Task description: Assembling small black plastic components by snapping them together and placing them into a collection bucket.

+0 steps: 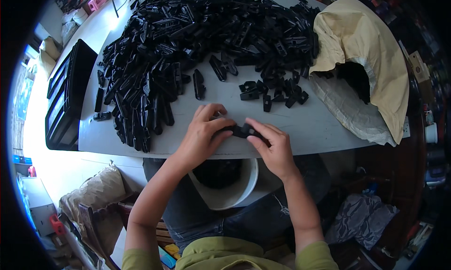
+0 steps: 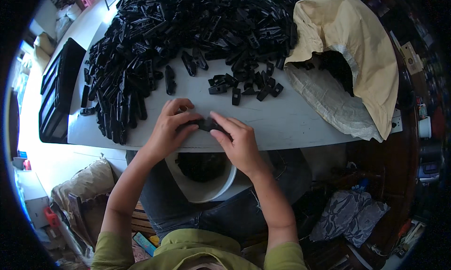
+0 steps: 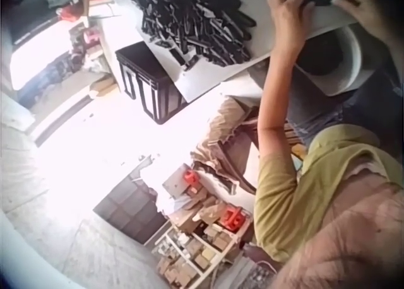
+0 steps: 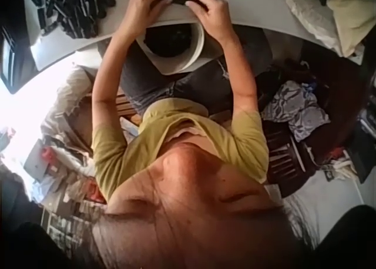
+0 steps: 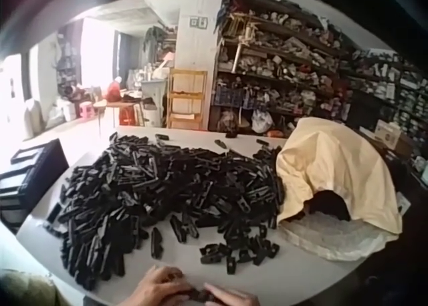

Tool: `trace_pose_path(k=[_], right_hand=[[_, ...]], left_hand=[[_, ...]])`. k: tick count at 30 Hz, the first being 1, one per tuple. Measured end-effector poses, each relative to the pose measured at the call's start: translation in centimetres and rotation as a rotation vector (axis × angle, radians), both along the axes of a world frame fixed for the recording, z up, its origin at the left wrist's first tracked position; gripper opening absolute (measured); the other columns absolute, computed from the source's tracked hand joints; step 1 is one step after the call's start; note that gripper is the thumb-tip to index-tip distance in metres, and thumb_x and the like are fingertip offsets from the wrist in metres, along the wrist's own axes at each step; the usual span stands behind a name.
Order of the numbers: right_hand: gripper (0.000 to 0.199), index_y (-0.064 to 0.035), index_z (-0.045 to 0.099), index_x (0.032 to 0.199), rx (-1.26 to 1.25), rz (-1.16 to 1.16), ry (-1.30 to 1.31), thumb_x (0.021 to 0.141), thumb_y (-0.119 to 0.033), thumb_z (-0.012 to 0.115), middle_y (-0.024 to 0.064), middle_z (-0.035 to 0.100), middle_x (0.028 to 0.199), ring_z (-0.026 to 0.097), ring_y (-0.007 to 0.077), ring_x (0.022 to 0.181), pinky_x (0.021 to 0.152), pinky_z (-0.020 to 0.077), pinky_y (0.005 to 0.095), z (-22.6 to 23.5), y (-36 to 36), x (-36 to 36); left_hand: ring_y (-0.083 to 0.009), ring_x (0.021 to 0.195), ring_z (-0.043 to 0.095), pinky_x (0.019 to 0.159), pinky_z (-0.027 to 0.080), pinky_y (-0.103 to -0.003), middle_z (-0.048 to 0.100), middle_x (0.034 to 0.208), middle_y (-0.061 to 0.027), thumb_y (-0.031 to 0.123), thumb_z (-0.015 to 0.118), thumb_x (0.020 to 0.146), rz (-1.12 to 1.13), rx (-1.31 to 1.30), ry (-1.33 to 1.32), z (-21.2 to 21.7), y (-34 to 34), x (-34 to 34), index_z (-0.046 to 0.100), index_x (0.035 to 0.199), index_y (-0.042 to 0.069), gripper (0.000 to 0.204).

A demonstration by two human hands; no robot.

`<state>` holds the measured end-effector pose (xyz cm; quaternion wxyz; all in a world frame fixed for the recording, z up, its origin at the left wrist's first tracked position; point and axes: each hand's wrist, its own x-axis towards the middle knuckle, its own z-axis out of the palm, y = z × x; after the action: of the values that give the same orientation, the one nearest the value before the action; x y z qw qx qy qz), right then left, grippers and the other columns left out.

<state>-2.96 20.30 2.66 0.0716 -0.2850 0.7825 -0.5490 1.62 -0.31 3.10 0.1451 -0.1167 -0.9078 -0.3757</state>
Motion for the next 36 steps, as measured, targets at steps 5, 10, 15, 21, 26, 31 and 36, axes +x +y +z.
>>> trace_pose_path(k=[5, 10, 15, 21, 26, 31, 36], right_hand=[[0.033, 0.0008, 0.069, 0.105, 0.156, -0.016, 0.367, 0.074, -0.004, 0.077, 0.0104, 0.060, 0.077, 0.059, 0.0222, 0.066, 0.061, 0.0470, 0.0302, 0.2, -0.7, -0.4], [0.029, 0.0010, 0.070, 0.099, 0.263, 0.078, 0.309, 0.072, -0.005, 0.077, 0.0096, 0.060, 0.079, 0.060, 0.0233, 0.068, 0.061, 0.0474, 0.0316, 0.9, 0.2, -1.1], [0.026, 0.0002, 0.071, 0.096, 0.196, 0.047, 0.277, 0.073, -0.010, 0.078, 0.0100, 0.061, 0.081, 0.061, 0.0241, 0.070, 0.061, 0.0479, 0.0327, 0.0, -0.9, -0.6], [0.028, -0.0033, 0.065, 0.103, 0.358, -0.371, 0.405, 0.081, -0.019, 0.074, 0.0112, 0.061, 0.092, 0.063, 0.0284, 0.076, 0.064, 0.0494, 0.0356, 1.0, -1.1, -2.2], [0.021, -0.0046, 0.061, 0.103, 0.464, -0.334, 0.501, 0.085, -0.011, 0.068, 0.0121, 0.061, 0.099, 0.065, 0.0317, 0.086, 0.069, 0.0520, 0.0383, -0.9, -1.9, -2.6], [0.028, -0.0051, 0.057, 0.123, -0.343, -0.272, -0.460, 0.097, -0.013, 0.054, 0.0076, 0.062, 0.097, 0.060, 0.0136, 0.076, 0.059, 0.0453, 0.0242, -0.4, 0.4, -1.8], [0.041, -0.0023, 0.048, 0.138, -0.526, -0.187, -0.613, 0.098, -0.012, 0.053, 0.0021, 0.056, 0.084, 0.048, 0.0066, 0.062, 0.054, 0.0372, 0.0189, -0.1, 0.9, -0.8]], left_hand=[[-0.0260, 0.096, 0.061, 0.081, 0.050, -0.037, 0.061, 0.102, -0.0117, 0.000, 0.071, 0.075, -0.032, 0.058, -0.080, -0.1, -0.8, 0.1, 0.068, 0.099, 0.003, 0.024], [-0.0273, 0.091, 0.064, 0.077, 0.053, -0.035, 0.065, 0.099, -0.0119, -0.003, 0.074, 0.071, -0.129, 0.169, -0.111, -0.6, -1.5, 0.0, 0.069, 0.097, 0.002, 0.027], [-0.0272, 0.094, 0.063, 0.080, 0.052, -0.036, 0.066, 0.100, -0.0130, 0.002, 0.075, 0.072, -0.188, 0.149, -0.126, -0.2, -1.0, -0.5, 0.070, 0.097, 0.002, 0.025], [-0.0289, 0.100, 0.058, 0.083, 0.050, -0.038, 0.057, 0.108, -0.0137, 0.009, 0.066, 0.083, 0.327, -0.364, 0.111, 1.2, -2.4, -1.6, 0.064, 0.109, 0.005, 0.026], [-0.0241, 0.094, 0.060, 0.077, 0.051, -0.033, 0.057, 0.101, -0.0110, 0.016, 0.065, 0.087, 0.564, -0.581, 0.011, 0.8, -2.6, -5.0, 0.056, 0.112, 0.002, 0.030], [-0.0284, 0.089, 0.064, 0.072, 0.053, -0.037, 0.060, 0.097, -0.0123, 0.011, 0.064, 0.085, 0.542, -0.508, -0.049, 0.4, -2.6, -5.0, 0.054, 0.105, 0.003, 0.024], [-0.0204, 0.082, 0.063, 0.070, 0.050, -0.032, 0.061, 0.094, -0.0099, -0.007, 0.062, 0.079, 0.321, 0.057, -0.213, 1.4, -1.2, -4.1, 0.050, 0.115, 0.005, 0.039]])
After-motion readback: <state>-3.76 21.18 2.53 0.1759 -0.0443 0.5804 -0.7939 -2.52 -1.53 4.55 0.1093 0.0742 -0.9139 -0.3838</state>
